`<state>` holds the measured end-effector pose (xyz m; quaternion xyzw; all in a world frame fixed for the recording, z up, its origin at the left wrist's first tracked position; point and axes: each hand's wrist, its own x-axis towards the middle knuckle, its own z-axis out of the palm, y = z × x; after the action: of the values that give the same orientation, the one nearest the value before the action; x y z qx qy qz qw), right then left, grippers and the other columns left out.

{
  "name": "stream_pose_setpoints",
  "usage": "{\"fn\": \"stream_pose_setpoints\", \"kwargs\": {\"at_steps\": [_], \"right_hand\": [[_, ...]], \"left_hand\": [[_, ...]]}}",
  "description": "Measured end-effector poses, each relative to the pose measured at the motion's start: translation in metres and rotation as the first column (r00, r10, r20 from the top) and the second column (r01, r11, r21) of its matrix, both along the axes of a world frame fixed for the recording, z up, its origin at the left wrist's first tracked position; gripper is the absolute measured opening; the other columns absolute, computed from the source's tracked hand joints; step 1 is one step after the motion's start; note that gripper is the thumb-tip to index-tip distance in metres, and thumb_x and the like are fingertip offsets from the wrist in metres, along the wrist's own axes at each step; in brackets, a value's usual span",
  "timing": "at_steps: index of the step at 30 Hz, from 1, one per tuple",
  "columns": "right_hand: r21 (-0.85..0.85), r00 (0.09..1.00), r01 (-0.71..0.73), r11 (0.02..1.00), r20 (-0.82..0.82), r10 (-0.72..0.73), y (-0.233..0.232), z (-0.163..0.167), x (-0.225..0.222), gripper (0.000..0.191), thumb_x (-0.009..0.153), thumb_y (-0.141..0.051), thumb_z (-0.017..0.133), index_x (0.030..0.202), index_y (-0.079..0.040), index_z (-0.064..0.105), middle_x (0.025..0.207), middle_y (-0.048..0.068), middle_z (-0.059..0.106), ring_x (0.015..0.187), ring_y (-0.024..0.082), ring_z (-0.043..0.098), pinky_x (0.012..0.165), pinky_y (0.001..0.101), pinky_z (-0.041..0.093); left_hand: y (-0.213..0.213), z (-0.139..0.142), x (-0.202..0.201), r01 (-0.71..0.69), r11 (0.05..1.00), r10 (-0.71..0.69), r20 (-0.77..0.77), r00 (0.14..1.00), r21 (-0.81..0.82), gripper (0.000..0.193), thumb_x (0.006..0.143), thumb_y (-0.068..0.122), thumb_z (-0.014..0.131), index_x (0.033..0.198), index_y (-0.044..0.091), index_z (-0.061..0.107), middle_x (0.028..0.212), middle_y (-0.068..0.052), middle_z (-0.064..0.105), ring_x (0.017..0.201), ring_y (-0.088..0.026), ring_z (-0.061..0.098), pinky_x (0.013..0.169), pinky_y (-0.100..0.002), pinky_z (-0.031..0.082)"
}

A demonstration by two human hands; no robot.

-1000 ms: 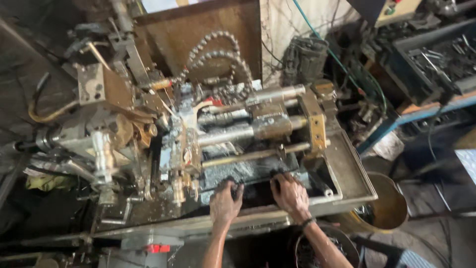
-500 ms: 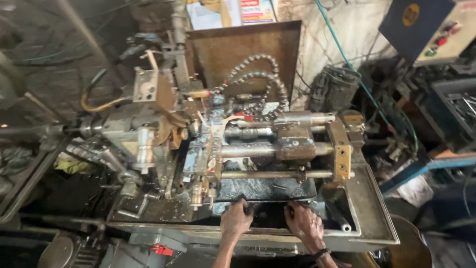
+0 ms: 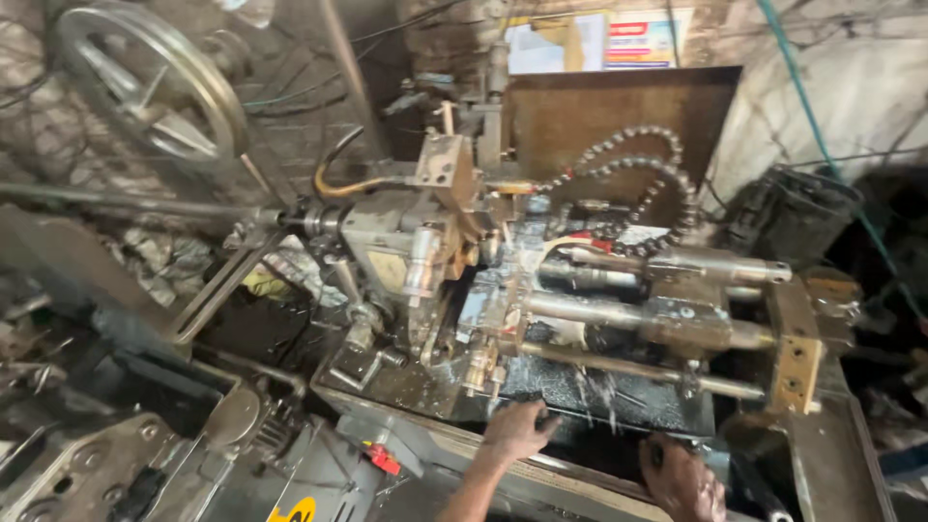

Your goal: The person works at a lathe machine, handling small metal workpieces and machine controls, and clears accumulated metal shavings from the machine tray by hand. They pick up parts, position them at the machine, and continue working the machine throughout the episode.

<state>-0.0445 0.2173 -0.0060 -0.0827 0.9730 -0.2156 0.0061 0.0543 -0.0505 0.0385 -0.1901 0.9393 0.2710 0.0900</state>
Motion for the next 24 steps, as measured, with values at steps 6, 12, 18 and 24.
{"fn": "stream_pose_setpoints", "kwargs": {"at_steps": [6,12,18,24], "right_hand": [[0.048,0.991,-0.044,0.998,0.129,0.038,-0.001,0.016,-0.008,0.042,0.083,-0.061,0.065,0.117,-0.038,0.072,0.104,0.016,0.077,0.101,0.044,0.072,0.09,0.0561,0.059],[0.102,0.984,-0.05,0.994,0.173,0.032,0.001,0.033,-0.001,0.047,0.089,-0.06,0.059,0.127,-0.033,0.067,0.099,0.016,0.077,0.097,0.041,0.074,0.087,0.0528,0.059],[0.172,0.926,-0.098,0.98,-0.345,0.153,0.007,0.036,0.015,0.041,0.096,-0.056,0.058,0.108,-0.018,0.071,0.089,0.016,0.075,0.084,0.037,0.072,0.077,0.0522,0.057],[-0.038,0.995,-0.07,0.997,0.071,0.073,0.004,0.035,0.007,0.035,0.083,-0.053,0.066,0.102,-0.026,0.077,0.085,0.023,0.074,0.086,0.044,0.07,0.08,0.0565,0.055]], "left_hand": [[-0.021,0.023,0.01,0.002,1.0,0.0,0.118,0.993,-0.014,0.063,0.093,0.071,0.048,0.132,0.023,0.059,0.104,-0.01,0.074,0.093,-0.031,0.073,0.085,-0.048,0.058],[-0.008,0.035,0.007,0.085,0.989,-0.062,0.191,0.98,-0.117,0.076,0.093,0.077,0.046,0.146,0.024,0.05,0.118,-0.019,0.072,0.111,-0.038,0.07,0.097,-0.049,0.055],[-0.011,0.038,0.013,0.146,0.986,-0.158,0.149,0.976,0.085,0.097,0.081,0.081,0.057,0.151,0.014,0.046,0.144,-0.019,0.057,0.133,-0.036,0.057,0.111,-0.047,0.046],[-0.004,0.055,0.018,0.338,0.931,-0.338,0.022,0.941,-0.134,0.098,0.069,0.077,0.074,0.137,0.009,0.057,0.136,-0.016,0.063,0.126,-0.033,0.061,0.107,-0.045,0.046]]}}
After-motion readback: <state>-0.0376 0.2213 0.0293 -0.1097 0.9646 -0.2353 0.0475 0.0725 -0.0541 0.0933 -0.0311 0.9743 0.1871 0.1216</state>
